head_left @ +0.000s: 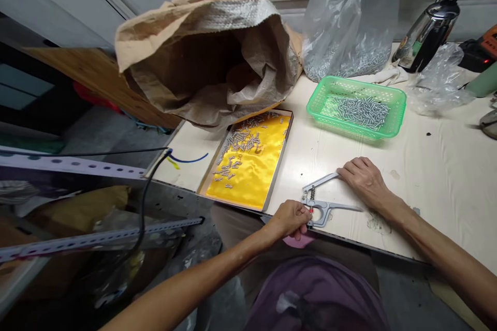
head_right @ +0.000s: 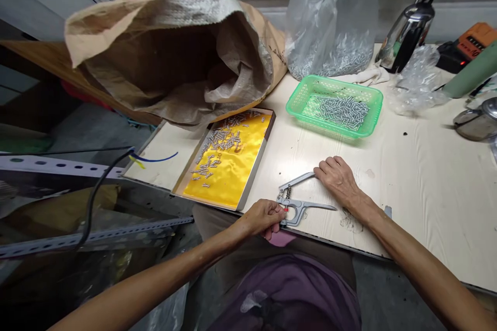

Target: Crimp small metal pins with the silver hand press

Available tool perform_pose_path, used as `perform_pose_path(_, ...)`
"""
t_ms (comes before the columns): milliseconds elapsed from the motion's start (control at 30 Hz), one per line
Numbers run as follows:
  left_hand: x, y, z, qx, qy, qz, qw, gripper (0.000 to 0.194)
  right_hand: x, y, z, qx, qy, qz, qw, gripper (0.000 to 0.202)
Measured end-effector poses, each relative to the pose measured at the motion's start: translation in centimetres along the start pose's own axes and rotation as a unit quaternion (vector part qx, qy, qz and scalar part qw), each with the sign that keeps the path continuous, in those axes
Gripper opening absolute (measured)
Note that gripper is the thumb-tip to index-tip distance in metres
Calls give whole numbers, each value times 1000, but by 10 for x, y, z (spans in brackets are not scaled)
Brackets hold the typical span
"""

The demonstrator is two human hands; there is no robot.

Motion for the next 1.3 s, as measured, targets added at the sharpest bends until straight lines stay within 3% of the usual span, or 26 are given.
perform_pose_path(133,3,-1,-2,-9,4,-10,1000,15,-8,-2,0,6,-20,-10,1000,23)
perform_pose_path(300,2,-1,-5,-23,-3,-15,1000,23,-10,4,-2,71,-31,-73,994,12)
perform_pose_path(500,5,0,-9,-19,-10,-15,1000,25,-23,18,-8,148,-9,-119,982,70)
perform_pose_path(567,6,1,-8,-14,-10,-11,1000,28,-28,16,-11,141,-10,-130,981,79)
perform_pose_path(700,1,1,-8,11,2,0,1000,27,-35,10,-16,125,-28,-133,983,68)
perform_pose_path(767,-6,3,-5,79,-23,62,995,23,-38,8,-20,120,-40,-130,983,58)
perform_pose_path(833,-18,5,7,194,-96,165,962,17,-40,7,-23,116,-47,-122,985,51)
perform_pose_path(900,-27,-4,23,320,-187,238,898,12,-41,8,-27,109,-49,-107,987,46)
perform_pose_path(1000,-26,-25,45,464,-276,249,804,36,-41,12,-31,94,-49,-89,990,44)
perform_pose_path(1067,-19,-33,60,521,-301,248,759,54,-39,14,-33,83,-49,-86,992,45)
perform_pose_path(1167,-7,-37,76,564,-311,227,731,62,-36,18,-34,74,-54,-91,992,48)
perform_pose_path(1300,3,-38,81,584,-295,198,730,61,-33,19,-32,78,-59,-111,989,50)
Point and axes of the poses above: each hand's wrist, its own x-axis towards the middle knuckle, its own y-axis out of the back of the hand, z = x × y, the point moved 6 cm from there along x, towards the middle knuckle, and after that the axes turned 10 degrees about -z, right-handed, at the moved point
